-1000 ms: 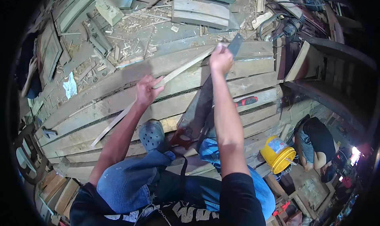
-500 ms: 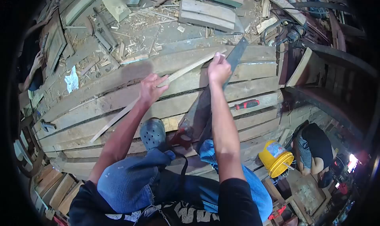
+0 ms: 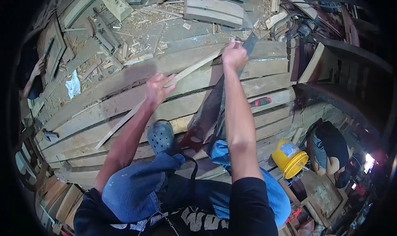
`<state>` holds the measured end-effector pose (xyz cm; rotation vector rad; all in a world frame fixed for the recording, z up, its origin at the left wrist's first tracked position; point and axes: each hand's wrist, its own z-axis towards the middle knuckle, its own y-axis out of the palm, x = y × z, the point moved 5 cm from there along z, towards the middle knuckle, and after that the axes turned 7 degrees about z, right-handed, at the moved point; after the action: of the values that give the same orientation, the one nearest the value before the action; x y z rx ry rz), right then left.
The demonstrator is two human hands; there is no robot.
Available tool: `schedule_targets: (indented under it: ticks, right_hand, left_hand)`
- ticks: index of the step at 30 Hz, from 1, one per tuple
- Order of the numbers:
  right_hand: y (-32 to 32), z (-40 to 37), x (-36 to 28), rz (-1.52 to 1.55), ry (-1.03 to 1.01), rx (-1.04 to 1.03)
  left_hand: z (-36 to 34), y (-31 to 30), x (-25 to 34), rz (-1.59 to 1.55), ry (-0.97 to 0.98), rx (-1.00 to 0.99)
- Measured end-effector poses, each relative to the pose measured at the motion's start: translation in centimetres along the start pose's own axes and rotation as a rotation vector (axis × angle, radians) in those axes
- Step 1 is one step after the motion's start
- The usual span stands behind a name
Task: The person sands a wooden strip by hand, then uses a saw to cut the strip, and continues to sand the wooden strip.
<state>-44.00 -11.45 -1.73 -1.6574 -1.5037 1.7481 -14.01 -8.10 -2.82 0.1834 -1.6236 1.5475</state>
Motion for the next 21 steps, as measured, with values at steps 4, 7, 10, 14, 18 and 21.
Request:
schedule_targets:
  ticks: [4,7,10,14,18,21]
  right_hand:
    - [0.2,-2.2,1.1,-0.052,0.006,0.078]
    - [-0.5,-1.9,1.0,-0.021,-0.013,0.067]
    - [0.2,0.1,1.7,-0.025,0.009,0.031]
    - [-0.2,-1.7,0.4,-0.104,-0.025,0.098]
    - [-0.7,-1.3,0.8,-0.049,-0.012,0.062]
    - [-0.8,-1.1,1.0,-0.025,0.075,0.098]
  left_hand:
    - [0.1,-0.4,0.3,0.012,0.027,0.041]
    - [0.1,0.1,0.1,-0.002,0.009,0.037]
    - [-0.3,0.1,0.0,-0.009,-0.014,0.004]
    - [0.0,0.2,-0.2,0.018,-0.007,0.001]
    - [0.0,0.0,0.0,0.021,-0.015,0.007]
    - [-0.1,-0.3,0.3,0.012,0.003,0.014]
